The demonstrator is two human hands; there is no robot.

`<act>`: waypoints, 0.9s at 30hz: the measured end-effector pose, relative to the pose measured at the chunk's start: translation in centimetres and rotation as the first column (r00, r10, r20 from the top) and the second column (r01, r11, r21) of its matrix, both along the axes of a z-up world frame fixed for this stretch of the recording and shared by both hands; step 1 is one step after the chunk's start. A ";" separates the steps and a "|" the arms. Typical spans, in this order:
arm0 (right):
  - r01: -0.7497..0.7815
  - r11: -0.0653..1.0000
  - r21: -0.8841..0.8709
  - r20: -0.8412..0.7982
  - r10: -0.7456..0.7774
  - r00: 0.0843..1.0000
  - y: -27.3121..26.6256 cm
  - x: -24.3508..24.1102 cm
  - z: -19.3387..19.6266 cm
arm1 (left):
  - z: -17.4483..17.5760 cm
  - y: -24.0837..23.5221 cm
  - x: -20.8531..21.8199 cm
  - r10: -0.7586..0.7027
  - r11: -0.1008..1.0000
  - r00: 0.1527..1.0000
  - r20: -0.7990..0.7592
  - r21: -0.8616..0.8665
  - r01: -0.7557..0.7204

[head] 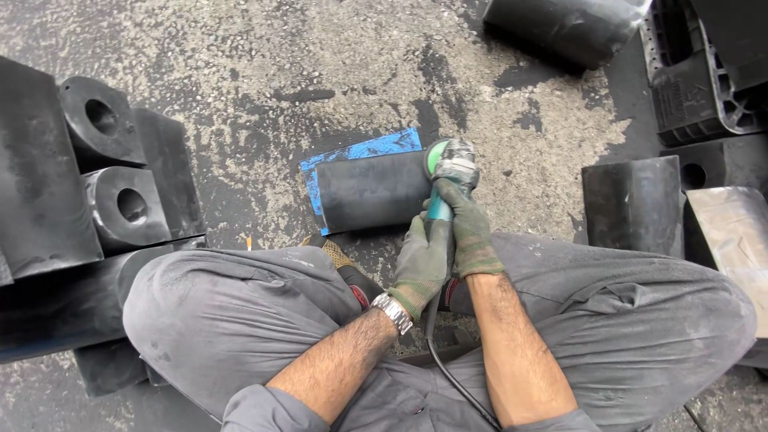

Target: The recorder is using an angle grinder to smooth and shape the edges of large industrial rubber parts.

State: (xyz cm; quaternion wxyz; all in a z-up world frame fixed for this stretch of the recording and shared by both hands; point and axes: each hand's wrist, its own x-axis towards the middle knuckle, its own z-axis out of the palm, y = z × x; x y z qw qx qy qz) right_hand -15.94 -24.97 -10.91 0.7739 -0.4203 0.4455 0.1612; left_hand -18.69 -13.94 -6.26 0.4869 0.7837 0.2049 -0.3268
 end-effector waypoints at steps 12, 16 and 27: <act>0.301 0.952 -0.048 0.257 -0.280 0.925 -8.8 -1.1 8.1 | -0.6 -3.8 5.3 -0.366 0.923 0.910 0.194 -0.049 0.381; 0.363 0.928 -0.082 0.343 -0.316 0.885 -10.4 -3.4 12.0 | -10.6 -8.5 3.9 -0.891 0.447 0.233 0.390 0.657 0.607; 0.271 0.954 0.129 0.367 -0.300 0.880 -9.3 -5.1 10.8 | -17.2 -7.0 5.9 -0.936 -0.230 -0.341 -0.084 0.881 0.414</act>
